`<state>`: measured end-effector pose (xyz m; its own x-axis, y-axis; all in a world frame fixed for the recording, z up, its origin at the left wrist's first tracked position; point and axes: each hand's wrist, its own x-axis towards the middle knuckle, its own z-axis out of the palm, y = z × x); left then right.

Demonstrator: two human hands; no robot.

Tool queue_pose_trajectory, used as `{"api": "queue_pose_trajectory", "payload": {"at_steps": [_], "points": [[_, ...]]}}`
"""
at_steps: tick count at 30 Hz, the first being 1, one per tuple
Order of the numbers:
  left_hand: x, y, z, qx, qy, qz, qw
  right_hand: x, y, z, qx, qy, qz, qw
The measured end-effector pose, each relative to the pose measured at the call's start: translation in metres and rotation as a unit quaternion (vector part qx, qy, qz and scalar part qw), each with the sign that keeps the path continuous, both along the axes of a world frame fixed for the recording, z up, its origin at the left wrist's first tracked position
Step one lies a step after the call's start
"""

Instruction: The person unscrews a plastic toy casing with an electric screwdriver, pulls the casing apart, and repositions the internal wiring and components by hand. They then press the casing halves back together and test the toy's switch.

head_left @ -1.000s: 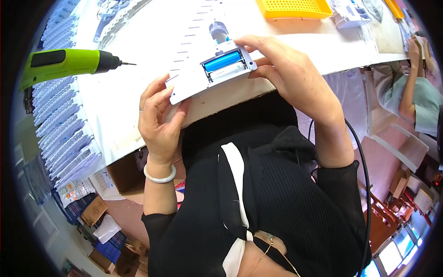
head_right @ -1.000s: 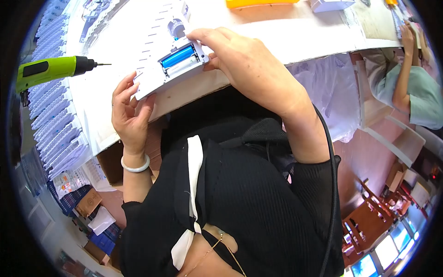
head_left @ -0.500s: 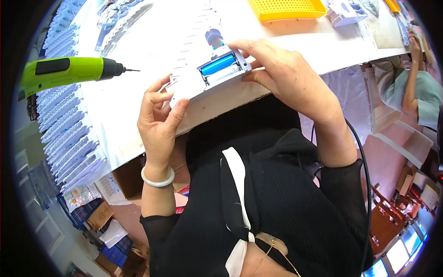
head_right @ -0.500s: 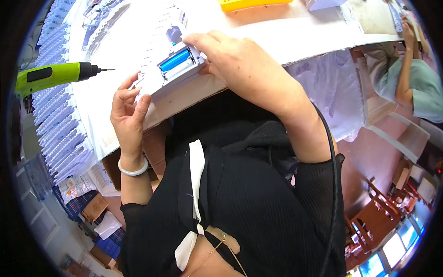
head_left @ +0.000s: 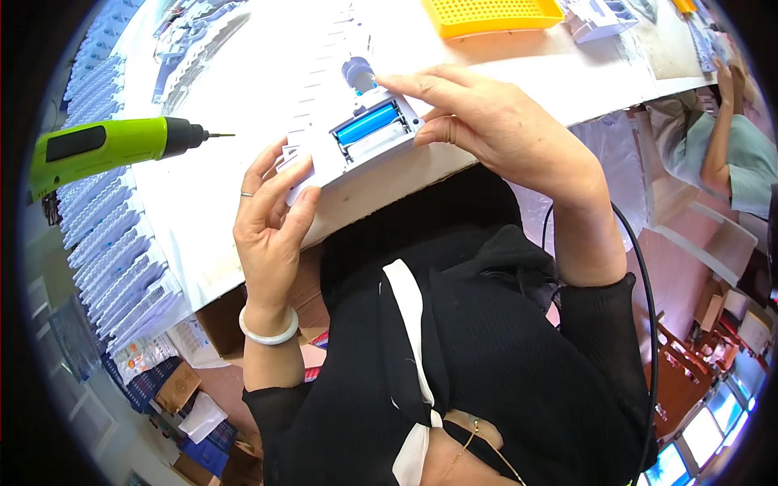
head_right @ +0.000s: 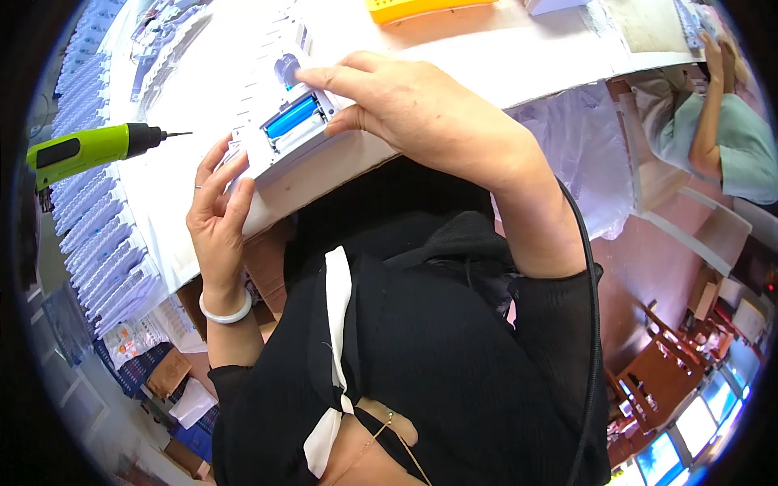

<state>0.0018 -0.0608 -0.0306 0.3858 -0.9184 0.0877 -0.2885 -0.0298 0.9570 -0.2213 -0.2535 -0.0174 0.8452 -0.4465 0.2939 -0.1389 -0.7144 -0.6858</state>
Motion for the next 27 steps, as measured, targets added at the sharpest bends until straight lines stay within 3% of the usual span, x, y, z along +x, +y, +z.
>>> {"api": "queue_pose_trajectory", "payload": {"at_steps": [11,17,27], "points": [[0.003,0.003,0.002,0.024,-0.054,-0.007,0.998,0.002,0.001,0.003,0.016,0.013,-0.001,1.0],[0.0,0.002,0.002,0.023,-0.019,0.001,1.0,0.003,-0.001,0.0,0.035,0.011,0.003,0.999],[-0.001,-0.003,-0.01,-0.036,-0.099,-0.012,0.994,-0.001,0.0,0.004,0.092,0.023,0.01,0.995]]}}
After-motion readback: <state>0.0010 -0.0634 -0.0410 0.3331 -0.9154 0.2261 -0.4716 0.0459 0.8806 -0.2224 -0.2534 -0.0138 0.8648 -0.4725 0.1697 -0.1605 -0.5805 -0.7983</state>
